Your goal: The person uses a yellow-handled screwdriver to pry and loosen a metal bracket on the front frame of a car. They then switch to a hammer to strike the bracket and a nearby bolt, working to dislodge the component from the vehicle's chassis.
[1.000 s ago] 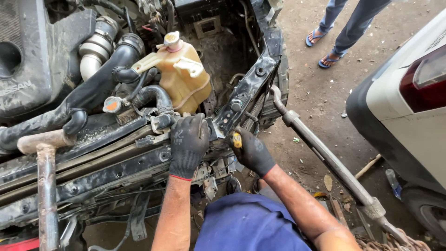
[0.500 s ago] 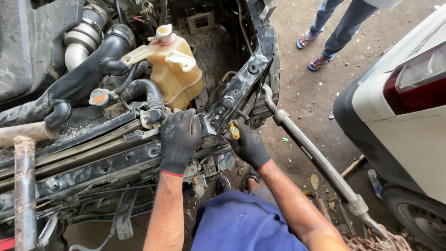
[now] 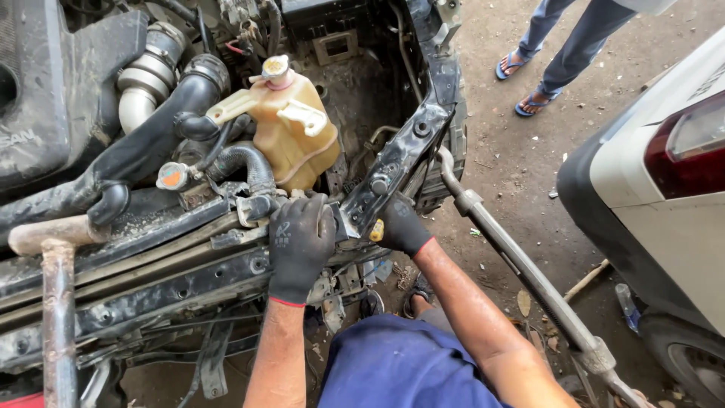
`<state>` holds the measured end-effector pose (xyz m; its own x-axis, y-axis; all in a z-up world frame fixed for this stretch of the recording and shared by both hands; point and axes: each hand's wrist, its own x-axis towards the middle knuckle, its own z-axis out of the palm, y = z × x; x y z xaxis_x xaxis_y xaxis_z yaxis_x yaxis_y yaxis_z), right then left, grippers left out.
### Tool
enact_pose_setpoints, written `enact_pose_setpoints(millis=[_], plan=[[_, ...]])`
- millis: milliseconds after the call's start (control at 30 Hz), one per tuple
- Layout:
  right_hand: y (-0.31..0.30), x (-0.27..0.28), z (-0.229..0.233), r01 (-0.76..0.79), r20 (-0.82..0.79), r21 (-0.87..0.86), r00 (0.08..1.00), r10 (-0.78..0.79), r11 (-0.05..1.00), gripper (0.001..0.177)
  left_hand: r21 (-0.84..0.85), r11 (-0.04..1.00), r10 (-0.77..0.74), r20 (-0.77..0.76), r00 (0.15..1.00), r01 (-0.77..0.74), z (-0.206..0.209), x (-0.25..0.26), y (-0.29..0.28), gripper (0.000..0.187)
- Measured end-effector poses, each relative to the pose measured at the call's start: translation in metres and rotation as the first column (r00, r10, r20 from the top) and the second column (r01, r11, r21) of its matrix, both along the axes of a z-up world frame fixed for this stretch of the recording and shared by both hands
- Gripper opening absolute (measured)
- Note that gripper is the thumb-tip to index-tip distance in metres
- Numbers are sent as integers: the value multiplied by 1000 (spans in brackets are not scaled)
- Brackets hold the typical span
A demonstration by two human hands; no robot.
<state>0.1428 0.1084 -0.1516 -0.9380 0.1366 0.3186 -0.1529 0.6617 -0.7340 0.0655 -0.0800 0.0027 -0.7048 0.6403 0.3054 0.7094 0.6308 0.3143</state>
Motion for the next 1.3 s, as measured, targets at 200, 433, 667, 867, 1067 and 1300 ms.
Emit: enact_pose_setpoints(millis=[200, 433, 667, 867, 1067, 1300], plan=[[6, -14, -48, 19, 7, 125, 1000, -20, 992, 42, -3, 1000, 10, 23, 1000, -10, 7, -5, 4, 27], [0, -16, -45, 95, 177, -61, 981, -83, 994, 31, -42, 999, 7, 44, 999, -5, 7, -3, 4, 27], [8, -16, -43, -50, 48, 152, 998, 43, 987, 37, -20, 999, 30, 19, 999, -30, 11, -4, 10, 30], [7, -6, -17, -46, 16, -16, 999, 46, 999, 39, -25, 999, 39, 54, 998, -38, 14, -6, 11, 29], [-2, -13, -53, 43, 37, -76, 998, -41, 996, 35, -31, 999, 35, 43, 998, -33, 13, -7, 11, 30], [21, -67, -127, 199, 187, -381, 973, -135, 903, 24, -40, 999, 25, 44, 999, -23, 5, -9, 10, 28]])
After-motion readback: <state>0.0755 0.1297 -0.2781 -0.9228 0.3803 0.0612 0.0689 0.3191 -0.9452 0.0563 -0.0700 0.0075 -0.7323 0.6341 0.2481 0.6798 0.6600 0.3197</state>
